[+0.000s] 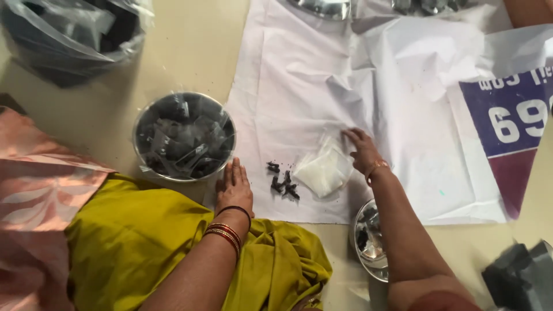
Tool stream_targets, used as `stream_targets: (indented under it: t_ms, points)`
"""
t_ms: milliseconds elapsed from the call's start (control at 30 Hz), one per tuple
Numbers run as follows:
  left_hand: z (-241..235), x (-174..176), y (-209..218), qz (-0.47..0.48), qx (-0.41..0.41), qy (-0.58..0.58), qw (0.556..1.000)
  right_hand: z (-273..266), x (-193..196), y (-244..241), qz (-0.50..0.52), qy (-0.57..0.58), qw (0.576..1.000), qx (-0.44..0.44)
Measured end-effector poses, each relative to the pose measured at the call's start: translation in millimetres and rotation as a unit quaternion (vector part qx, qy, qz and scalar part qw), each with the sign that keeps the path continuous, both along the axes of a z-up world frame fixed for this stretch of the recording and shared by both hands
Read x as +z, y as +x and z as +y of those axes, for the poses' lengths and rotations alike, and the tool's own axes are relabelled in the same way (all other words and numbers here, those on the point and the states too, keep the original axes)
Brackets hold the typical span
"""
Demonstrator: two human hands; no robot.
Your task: The person sorts small black items and then places them into clear plastic bags.
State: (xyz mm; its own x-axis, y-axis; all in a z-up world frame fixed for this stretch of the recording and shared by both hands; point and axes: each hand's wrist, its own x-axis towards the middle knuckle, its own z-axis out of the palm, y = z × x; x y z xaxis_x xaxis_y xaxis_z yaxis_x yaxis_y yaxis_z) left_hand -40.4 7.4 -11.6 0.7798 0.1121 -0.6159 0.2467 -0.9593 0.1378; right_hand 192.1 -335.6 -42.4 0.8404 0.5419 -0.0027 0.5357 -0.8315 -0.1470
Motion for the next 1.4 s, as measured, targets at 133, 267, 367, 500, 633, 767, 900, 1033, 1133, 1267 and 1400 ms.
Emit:
stream_targets:
  t_ms: [133,267,367,500,633,767,900,1033,1133,1267,1400]
  points:
    - [7.1,-23.2,-5.9,0.021,0.002,-0.039,0.999,-10.5,-1.3,-5.0,0.115,-0.062,0.981,-0.145]
    - [2.5,-19.6,-19.8,0.004,0.003,-0.047,0.999,-40.9,-19.0,-7.3,0.076,-0.057,0.977,-0.193]
    - [5.4,-38.6,-27.3,-0.012,0.004,-0.037,0.999,-29.3,-27.7,-11.5,0.067,-0.003,0.978,-0.199]
    - [3.2,-55.8,-35.2,-0.038,-0.012,-0.011,0.999,27.8,-17.6,-38.5,0.112,-0.007,0.973,-0.202]
    - [4.1,-39.7,-37.1,-0.013,-0.014,0.019,1.000,74.5,17.4,-78.2,0.130,-0.052,0.965,-0.223]
    - [9.7,-49.2,-41.1,-0.003,-0.010,0.030,0.999,68.5,19.1,-101.7,0.134,-0.053,0.964,-0.223]
    - [7.6,-17.9,-47.4,0.002,-0.032,0.045,0.998,54.0,19.6,-136.2,0.124,-0.037,0.971,-0.203]
    - [8.6,-7.0,-49.8,0.025,-0.025,0.047,0.998,47.9,14.8,-169.5,0.135,-0.059,0.971,-0.191]
    - [11.0,-11.5,-57.9,-0.003,-0.037,0.052,0.998,42.1,7.5,-193.8,0.127,-0.051,0.978,-0.155]
    - [11.1,-93.7,-60.9,-0.172,-0.144,0.046,0.974,38.0,14.7,-239.4,0.151,-0.056,0.974,-0.160]
    - [-7.7,-7.7,-98.4,-0.203,-0.207,-0.176,0.941,16.2,-14.3,-270.3,0.149,-0.070,0.975,-0.151]
